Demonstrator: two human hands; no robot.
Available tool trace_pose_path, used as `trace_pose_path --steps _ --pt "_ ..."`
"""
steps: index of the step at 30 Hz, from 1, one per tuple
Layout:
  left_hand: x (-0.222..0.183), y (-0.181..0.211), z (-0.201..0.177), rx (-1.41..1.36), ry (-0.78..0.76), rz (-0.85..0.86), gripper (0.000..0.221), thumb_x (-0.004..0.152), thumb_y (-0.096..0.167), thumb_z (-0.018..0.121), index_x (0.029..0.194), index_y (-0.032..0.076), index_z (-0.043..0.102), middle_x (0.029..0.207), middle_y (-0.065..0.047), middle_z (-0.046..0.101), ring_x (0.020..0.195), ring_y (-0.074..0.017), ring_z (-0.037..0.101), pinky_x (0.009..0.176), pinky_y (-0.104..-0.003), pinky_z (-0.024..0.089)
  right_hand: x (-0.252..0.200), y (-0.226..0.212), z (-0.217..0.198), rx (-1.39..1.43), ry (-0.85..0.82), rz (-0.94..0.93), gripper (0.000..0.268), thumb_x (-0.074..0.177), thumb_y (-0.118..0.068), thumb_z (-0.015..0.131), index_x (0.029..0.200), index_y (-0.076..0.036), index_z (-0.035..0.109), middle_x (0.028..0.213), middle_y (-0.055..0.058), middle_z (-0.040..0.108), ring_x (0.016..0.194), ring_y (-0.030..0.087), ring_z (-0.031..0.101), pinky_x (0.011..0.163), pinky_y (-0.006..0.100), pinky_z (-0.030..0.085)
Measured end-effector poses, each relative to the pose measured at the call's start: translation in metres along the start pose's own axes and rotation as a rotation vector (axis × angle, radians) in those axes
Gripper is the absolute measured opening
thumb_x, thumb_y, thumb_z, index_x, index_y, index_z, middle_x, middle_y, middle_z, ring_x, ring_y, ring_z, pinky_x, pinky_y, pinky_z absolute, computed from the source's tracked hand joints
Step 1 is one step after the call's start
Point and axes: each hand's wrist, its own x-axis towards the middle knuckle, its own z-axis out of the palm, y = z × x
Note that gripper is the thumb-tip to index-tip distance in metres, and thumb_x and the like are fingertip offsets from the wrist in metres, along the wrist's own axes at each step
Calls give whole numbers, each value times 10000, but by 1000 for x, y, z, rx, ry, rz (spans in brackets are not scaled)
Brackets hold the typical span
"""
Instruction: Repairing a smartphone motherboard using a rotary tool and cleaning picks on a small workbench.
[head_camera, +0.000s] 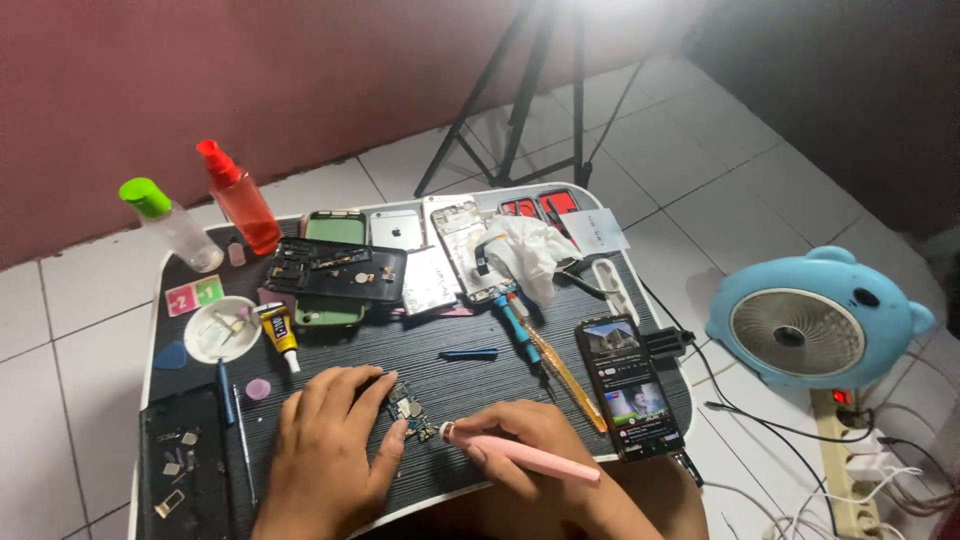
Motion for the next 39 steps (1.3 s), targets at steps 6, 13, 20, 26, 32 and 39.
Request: trace_pose_path --steps 6,13,20,26,32,39 --pt "-2 -2 3 14 74 124 549 827 457 633 1300 178 652 1271 -10 620 1241 -272 525 1018 -494 379 -11 14 11 -27 101 120 322 868 -417 636 1002 -176 801 1000 9 856 829 177 811 706 294 556" --pt "14 3 -8 9 19 146 500 836 440 665 1249 159 684 1198 -41 633 1142 -303 540 939 -493 409 -8 -5 -2 89 127 212 404 860 -374 587 1058 -107 817 1024 49 867 951 169 826 773 272 600" --pt "50 9 -14 -11 -168 294 567 831 457 751 1270 108 670 1167 -66 624 1114 -290 534 884 -462 439 -23 11 -2 -83 202 265 247 828 -274 691 1015 -155 800 900 -21 867 693 88 771 617 237 576" --pt "52 7 -4 -92 -57 338 537 807 450 714 1232 123 679 1132 -66 610 1090 -302 526 900 -461 405 -20 15 -8 -39 158 325 333 822 -367 651 1001 -130 800 881 9 870 724 103 789 627 255 579" --pt "53 4 1 -133 -48 326 532 820 475 724 1232 141 689 1150 -58 621 1119 -295 527 930 -471 404 -18 13 -3 -16 259 246 157 736 -130 702 857 -85 791 761 19 841 579 52 671 494 218 501" --pt "52 4 0 -149 -29 310 529 782 480 747 1205 164 716 1103 -32 621 1096 -276 542 897 -445 396 -13 18 -23 -26 81 343 364 764 -398 643 958 -145 818 860 -8 855 706 136 756 608 287 544"
